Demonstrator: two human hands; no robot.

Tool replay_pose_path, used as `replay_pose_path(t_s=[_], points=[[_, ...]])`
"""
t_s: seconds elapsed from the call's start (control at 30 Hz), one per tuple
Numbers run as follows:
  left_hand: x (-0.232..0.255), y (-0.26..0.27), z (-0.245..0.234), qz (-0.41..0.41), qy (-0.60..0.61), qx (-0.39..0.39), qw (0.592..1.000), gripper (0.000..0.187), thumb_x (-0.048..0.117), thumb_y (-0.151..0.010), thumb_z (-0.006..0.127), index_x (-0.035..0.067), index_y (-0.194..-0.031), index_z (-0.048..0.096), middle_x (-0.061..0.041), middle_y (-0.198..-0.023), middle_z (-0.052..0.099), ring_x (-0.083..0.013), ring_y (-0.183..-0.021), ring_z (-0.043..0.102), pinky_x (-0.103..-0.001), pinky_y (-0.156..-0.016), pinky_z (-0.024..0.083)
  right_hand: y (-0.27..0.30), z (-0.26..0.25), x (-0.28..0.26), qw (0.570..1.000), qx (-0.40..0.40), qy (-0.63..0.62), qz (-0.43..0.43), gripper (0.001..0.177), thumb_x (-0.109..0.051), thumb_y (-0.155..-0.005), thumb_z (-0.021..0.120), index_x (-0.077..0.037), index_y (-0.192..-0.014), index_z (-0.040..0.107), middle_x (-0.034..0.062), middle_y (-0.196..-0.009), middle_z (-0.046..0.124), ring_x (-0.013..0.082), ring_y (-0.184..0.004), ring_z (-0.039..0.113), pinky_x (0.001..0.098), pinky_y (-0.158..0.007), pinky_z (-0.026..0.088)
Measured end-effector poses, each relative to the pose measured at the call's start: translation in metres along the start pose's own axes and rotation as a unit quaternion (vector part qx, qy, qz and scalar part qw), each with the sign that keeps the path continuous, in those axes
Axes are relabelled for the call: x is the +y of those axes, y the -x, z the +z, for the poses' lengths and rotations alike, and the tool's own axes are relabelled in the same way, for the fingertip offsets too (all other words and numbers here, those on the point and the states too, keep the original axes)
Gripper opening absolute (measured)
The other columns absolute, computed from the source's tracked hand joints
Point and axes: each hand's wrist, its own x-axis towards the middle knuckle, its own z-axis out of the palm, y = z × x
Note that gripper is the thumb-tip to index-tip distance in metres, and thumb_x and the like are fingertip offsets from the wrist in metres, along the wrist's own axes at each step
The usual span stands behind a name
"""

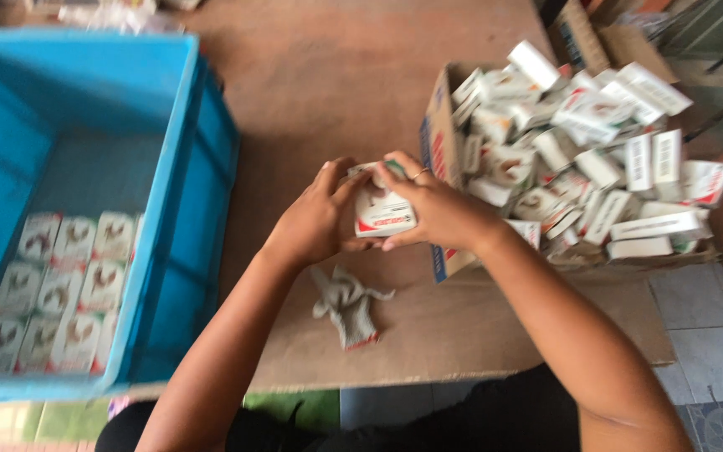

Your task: The person sits on the floor and wipes small product boxes with a cloth, then places them into a blue crate. The person repeatedly picks boxes from a cardboard carton, wipes them, and arranges them in the crate.

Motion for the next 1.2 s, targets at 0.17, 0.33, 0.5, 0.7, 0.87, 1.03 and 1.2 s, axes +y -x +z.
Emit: replay_pose_path(t_s=[0.17,0.33,0.5,0.7,0.87,1.03,1.2], points=[[-0.022,0.099,0.034,-0.086,0.022,-0.023,0.996,0.091,0.037,-0.055,0.081,0.008,-0.131,0.039,-0.021,-0.129,0.034,-0.0411,-0.12,0.041,-0.048,-0.104,0.031,-0.009,0.11,0.003,0.997,-0.062,-0.044,-0.007,0.105,-0.031,-0.054,0.084,-0.008,-0.139,0.028,0.0203,-0.144,0.017,0.0405,-0.127,0.029,0.0428,-0.106,0.029],[-0.039,0.173,0.082,-0.168,0.087,-0.041,0.981,0.091,0.024,-0.054,0.085,0.007,-0.131,0.04,-0.024,-0.132,0.03,-0.0431,-0.122,0.037,-0.05,-0.107,0.021,0.003,0.204,0.008,0.993,-0.095,-0.072,0.0,0.104,-0.033,-0.055,0.083,-0.008,-0.139,0.027,0.0195,-0.144,0.016,0.0396,-0.126,0.031,0.0418,-0.105,0.031],[-0.052,0.221,0.116,-0.147,0.063,-0.037,0.986,0.092,0.028,-0.054,0.083,0.009,-0.133,0.04,-0.023,-0.131,0.033,-0.0402,-0.123,0.037,-0.047,-0.105,0.028,0.018,0.273,0.024,0.996,-0.075,-0.026,-0.028,0.103,-0.045,-0.061,0.076,-0.014,-0.142,0.021,0.0177,-0.144,0.013,0.0333,-0.131,0.025,0.0376,-0.106,0.03],[-0.055,0.243,0.132,-0.13,0.037,-0.039,0.99,0.08,0.029,-0.057,0.08,0.009,-0.127,0.047,-0.025,-0.13,0.034,-0.0422,-0.121,0.039,-0.049,-0.102,0.031,0.023,0.304,0.035,0.991,-0.056,0.052,-0.113,0.109,-0.044,-0.055,0.076,-0.005,-0.141,0.021,0.0245,-0.144,0.014,0.04,-0.131,0.021,0.046,-0.106,0.026],[-0.064,0.254,0.145,-0.159,0.083,-0.038,0.983,0.082,0.033,-0.058,0.08,0.015,-0.13,0.045,-0.024,-0.131,0.032,-0.0422,-0.123,0.037,-0.046,-0.105,0.029,0.027,0.317,0.057,0.987,-0.012,0.045,-0.151,0.109,-0.058,-0.053,0.068,-0.003,-0.138,0.028,0.0185,-0.143,0.026,0.035,-0.132,0.025,0.0431,-0.106,0.024],[-0.063,0.252,0.143,-0.145,0.077,-0.023,0.986,0.083,0.04,-0.056,0.08,0.015,-0.128,0.047,-0.025,-0.13,0.033,-0.0428,-0.121,0.038,-0.045,-0.104,0.03,0.026,0.316,0.058,0.987,0.009,0.028,-0.16,0.103,-0.058,-0.056,0.066,-0.003,-0.137,0.033,0.0164,-0.141,0.032,0.0339,-0.13,0.028,0.0427,-0.105,0.027],[-0.057,0.246,0.136,-0.16,0.057,-0.033,0.985,0.075,0.041,-0.061,0.078,0.012,-0.124,0.052,-0.026,-0.127,0.038,-0.0445,-0.117,0.042,-0.048,-0.102,0.032,0.027,0.314,0.06,0.985,-0.021,0.055,-0.164,0.106,-0.054,-0.055,0.069,-0.003,-0.138,0.028,0.0173,-0.142,0.028,0.036,-0.129,0.028,0.0453,-0.105,0.028]])
